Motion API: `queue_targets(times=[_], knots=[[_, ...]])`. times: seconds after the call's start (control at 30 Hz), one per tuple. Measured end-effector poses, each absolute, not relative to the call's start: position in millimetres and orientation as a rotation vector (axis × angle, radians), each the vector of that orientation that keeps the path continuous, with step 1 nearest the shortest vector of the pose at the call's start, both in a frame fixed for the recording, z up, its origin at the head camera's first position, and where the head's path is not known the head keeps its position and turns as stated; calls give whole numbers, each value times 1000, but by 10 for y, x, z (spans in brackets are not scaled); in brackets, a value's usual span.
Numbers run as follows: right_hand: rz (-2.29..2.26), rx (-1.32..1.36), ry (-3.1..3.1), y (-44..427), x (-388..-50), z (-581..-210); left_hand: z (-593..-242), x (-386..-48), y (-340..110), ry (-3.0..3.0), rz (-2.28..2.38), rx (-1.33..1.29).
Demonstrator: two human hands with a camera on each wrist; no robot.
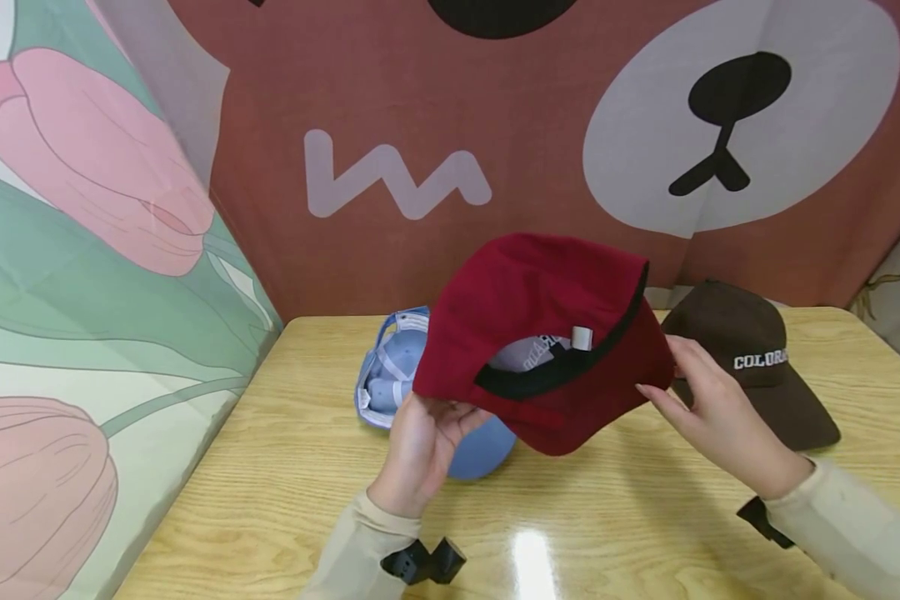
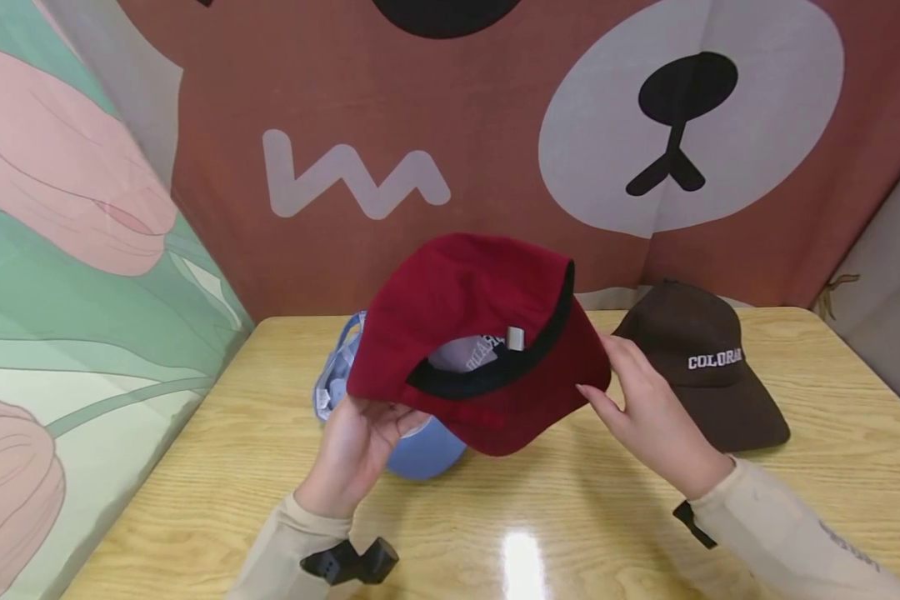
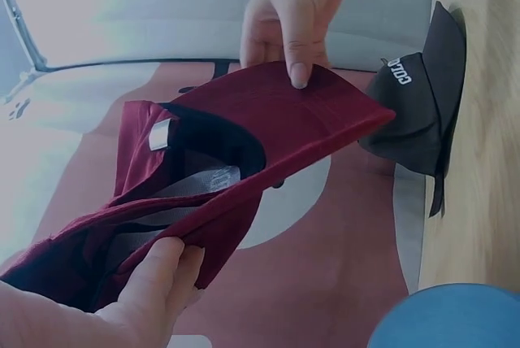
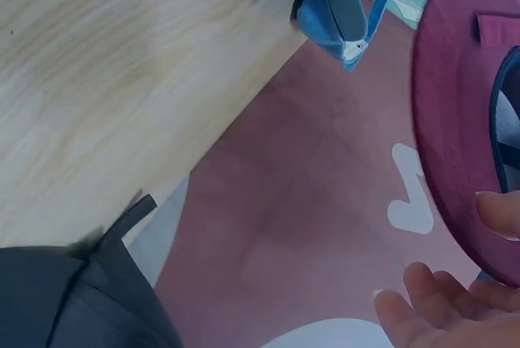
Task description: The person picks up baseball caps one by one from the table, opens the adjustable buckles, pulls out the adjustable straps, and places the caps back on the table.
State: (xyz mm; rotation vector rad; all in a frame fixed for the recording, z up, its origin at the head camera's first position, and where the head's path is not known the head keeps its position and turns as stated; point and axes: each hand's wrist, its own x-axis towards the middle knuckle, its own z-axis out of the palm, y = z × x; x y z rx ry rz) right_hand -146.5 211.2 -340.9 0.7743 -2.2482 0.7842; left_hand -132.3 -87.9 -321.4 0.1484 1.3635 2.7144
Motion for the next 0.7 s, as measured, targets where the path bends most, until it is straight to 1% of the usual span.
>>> queue_targets(times=[0.23,0.5,0.7], knots=[[868,700,-2315,2102,-1450,-3476,-3193,-1314,-884,1322,2750,189],[1225,686,-2427,2093,-1453,-3581,-3169,-1284,-869,1269,2781,176],[1489,730,-2385,2072,-1472,-3687,-3158,-1272,-851,1250,2784,154]])
